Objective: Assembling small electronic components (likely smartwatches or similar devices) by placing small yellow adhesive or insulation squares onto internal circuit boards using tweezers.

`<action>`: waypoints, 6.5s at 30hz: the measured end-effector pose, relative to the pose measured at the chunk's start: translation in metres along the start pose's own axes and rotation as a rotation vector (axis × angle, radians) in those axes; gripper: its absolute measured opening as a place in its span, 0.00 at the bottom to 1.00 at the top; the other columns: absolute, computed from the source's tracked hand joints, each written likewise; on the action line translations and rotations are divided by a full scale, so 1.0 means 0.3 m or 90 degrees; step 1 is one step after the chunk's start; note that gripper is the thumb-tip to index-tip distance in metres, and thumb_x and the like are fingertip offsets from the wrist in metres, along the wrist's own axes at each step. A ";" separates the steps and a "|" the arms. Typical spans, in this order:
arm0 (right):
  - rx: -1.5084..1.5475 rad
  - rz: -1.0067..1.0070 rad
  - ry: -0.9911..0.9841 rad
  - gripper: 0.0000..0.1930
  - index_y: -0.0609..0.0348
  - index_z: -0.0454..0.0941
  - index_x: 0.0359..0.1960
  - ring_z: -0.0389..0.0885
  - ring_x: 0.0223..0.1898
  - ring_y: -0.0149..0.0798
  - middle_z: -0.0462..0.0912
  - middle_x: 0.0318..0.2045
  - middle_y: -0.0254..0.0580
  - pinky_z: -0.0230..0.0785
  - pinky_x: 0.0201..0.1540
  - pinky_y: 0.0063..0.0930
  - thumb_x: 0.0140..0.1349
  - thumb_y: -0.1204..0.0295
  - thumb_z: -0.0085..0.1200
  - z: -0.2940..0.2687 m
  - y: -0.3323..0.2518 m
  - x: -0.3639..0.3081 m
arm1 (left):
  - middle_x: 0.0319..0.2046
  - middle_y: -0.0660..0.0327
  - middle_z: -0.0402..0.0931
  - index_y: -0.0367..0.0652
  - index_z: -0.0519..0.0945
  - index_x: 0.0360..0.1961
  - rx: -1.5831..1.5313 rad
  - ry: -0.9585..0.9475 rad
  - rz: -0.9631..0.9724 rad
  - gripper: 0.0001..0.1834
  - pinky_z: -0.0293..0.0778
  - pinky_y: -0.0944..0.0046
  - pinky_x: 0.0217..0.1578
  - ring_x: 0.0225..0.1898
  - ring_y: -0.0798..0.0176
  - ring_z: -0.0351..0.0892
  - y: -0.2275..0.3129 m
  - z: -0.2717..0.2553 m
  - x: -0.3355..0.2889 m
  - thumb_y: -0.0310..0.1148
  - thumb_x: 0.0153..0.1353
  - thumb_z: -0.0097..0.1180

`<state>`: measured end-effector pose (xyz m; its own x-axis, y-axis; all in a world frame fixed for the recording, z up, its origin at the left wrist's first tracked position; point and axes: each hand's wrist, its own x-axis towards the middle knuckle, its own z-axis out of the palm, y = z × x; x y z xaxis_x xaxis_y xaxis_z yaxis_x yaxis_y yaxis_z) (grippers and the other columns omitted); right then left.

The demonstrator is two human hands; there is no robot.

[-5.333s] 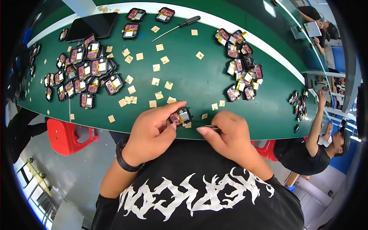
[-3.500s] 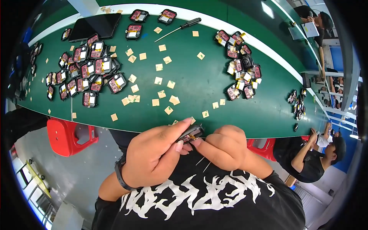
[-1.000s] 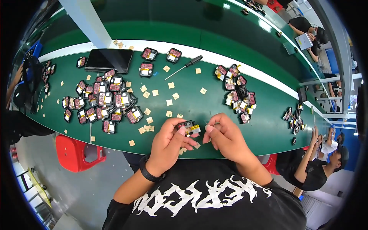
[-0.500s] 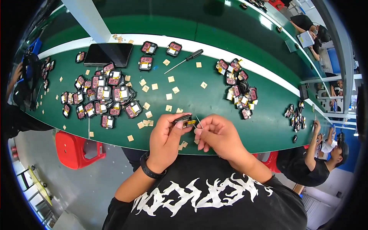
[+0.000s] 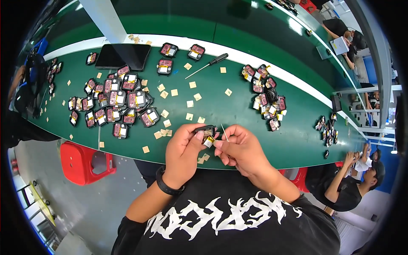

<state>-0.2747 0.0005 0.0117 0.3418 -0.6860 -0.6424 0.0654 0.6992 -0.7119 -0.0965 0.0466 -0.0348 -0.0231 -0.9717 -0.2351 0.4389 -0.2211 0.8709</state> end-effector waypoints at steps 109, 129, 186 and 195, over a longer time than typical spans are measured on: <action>-0.301 -0.285 -0.076 0.12 0.63 0.79 0.33 0.66 0.26 0.19 0.75 0.24 0.26 0.60 0.30 0.22 0.74 0.68 0.57 -0.006 -0.029 -0.080 | 0.42 0.54 0.80 0.29 0.71 0.66 0.129 -0.175 -0.046 0.22 0.82 0.69 0.34 0.33 0.68 0.83 0.173 -0.024 -0.105 0.22 0.73 0.47; -0.884 -0.833 -0.136 0.18 0.60 0.82 0.41 0.67 0.22 0.30 0.66 0.25 0.31 0.63 0.20 0.23 0.44 0.75 0.61 0.010 -0.073 -0.167 | 0.38 0.53 0.84 0.33 0.76 0.63 0.311 -0.164 0.090 0.24 0.80 0.65 0.34 0.31 0.64 0.85 0.229 -0.003 -0.142 0.17 0.65 0.52; -0.687 -0.727 -0.075 0.22 0.68 0.84 0.46 0.81 0.25 0.39 0.84 0.31 0.43 0.74 0.25 0.30 0.51 0.69 0.74 -0.008 -0.013 -0.128 | 0.32 0.56 0.83 0.32 0.79 0.60 0.221 -0.187 -0.027 0.23 0.81 0.70 0.31 0.30 0.68 0.87 0.190 -0.035 -0.145 0.17 0.62 0.59; -0.679 -0.690 -0.097 0.22 0.65 0.83 0.46 0.82 0.26 0.41 0.83 0.31 0.43 0.76 0.28 0.32 0.52 0.66 0.74 -0.011 0.006 -0.115 | 0.33 0.56 0.83 0.29 0.80 0.56 0.171 -0.155 -0.143 0.17 0.78 0.71 0.27 0.27 0.71 0.84 0.198 -0.030 -0.148 0.18 0.65 0.57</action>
<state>-0.2894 0.0249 0.0316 0.6701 -0.6819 0.2932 -0.3216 -0.6227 -0.7133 -0.0614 0.0773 0.0235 -0.3176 -0.8807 -0.3514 0.1498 -0.4125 0.8986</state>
